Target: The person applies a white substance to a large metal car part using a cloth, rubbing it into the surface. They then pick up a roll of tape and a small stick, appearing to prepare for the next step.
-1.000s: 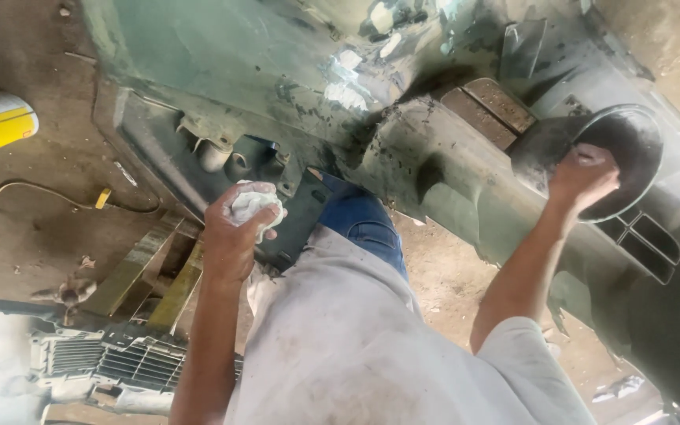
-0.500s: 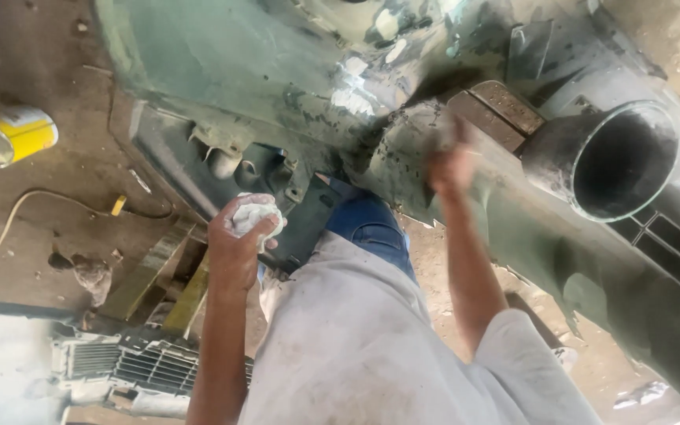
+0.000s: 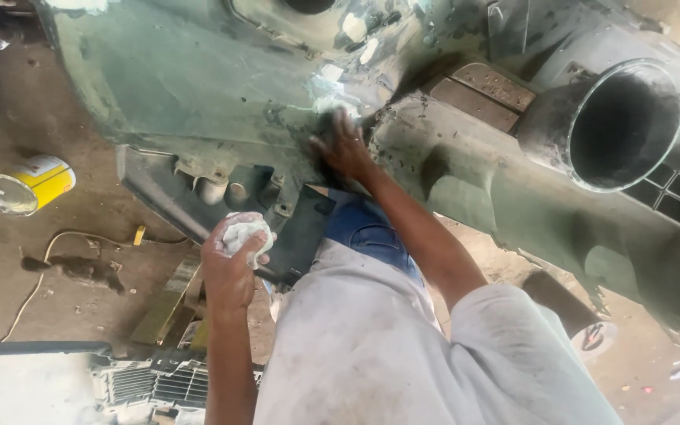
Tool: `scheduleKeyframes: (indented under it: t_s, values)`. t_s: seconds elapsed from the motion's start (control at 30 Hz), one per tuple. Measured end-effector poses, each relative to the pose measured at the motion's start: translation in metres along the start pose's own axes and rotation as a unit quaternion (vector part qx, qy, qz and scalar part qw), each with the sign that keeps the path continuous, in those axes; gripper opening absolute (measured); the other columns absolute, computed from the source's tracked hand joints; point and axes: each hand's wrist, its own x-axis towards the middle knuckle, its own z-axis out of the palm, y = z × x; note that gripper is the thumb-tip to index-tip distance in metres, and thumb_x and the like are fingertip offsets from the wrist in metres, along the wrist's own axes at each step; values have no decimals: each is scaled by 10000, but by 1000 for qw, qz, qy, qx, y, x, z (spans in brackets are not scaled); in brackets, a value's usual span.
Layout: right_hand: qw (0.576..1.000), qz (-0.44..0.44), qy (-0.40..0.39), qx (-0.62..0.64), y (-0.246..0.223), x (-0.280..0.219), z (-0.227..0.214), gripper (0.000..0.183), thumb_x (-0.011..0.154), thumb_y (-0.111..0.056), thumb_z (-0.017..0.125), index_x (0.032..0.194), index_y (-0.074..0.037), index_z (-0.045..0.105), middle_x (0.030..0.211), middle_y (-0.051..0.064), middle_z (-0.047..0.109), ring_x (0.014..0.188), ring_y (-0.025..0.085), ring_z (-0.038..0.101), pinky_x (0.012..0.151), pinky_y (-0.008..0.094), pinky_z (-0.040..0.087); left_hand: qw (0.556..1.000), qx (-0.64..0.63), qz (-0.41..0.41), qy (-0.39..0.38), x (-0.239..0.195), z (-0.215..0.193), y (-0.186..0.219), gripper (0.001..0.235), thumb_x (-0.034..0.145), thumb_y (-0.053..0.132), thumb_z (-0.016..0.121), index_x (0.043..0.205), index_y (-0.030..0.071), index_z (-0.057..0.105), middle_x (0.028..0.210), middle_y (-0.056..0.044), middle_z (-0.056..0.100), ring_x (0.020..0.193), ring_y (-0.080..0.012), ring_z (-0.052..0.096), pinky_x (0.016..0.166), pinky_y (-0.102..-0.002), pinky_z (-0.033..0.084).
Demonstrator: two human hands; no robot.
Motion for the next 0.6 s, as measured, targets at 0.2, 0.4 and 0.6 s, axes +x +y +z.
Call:
scheduleKeyframes:
  t_s: [0.2, 0.4, 0.6]
  values:
    - [999, 26, 24, 7, -43, -13, -22, 960, 1048, -662, 426, 1609, 60, 133, 1659, 375, 56, 1526, 473, 117, 1227, 659, 110, 1000, -12, 0, -9, -1, 4, 0, 304, 820, -1, 748, 1119, 2, 694, 953, -74, 716, 803, -165, 712, 542, -249, 513]
    - [972, 38, -46, -226, -27, -7, -32, 554, 1088, -614, 352, 1593, -388, 382, 1723, 261, 160, 1602, 509, 118, 1174, 718, 183, 1000, -10, -5, 7, -3, -3, -7, 315, 810, -16, 745, 1118, 15, 688, 952, -71, 717, 795, -177, 727, 538, -250, 521]
    - [990, 66, -69, -105, -51, -16, -62, 973, 992, -706, 365, 1607, 34, 217, 1691, 244, 156, 1551, 400, 201, 1245, 608, 175, 1000, -19, -2, 3, 1, -2, -7, 305, 819, -19, 741, 1118, 13, 691, 952, -72, 715, 798, -182, 735, 542, -246, 522]
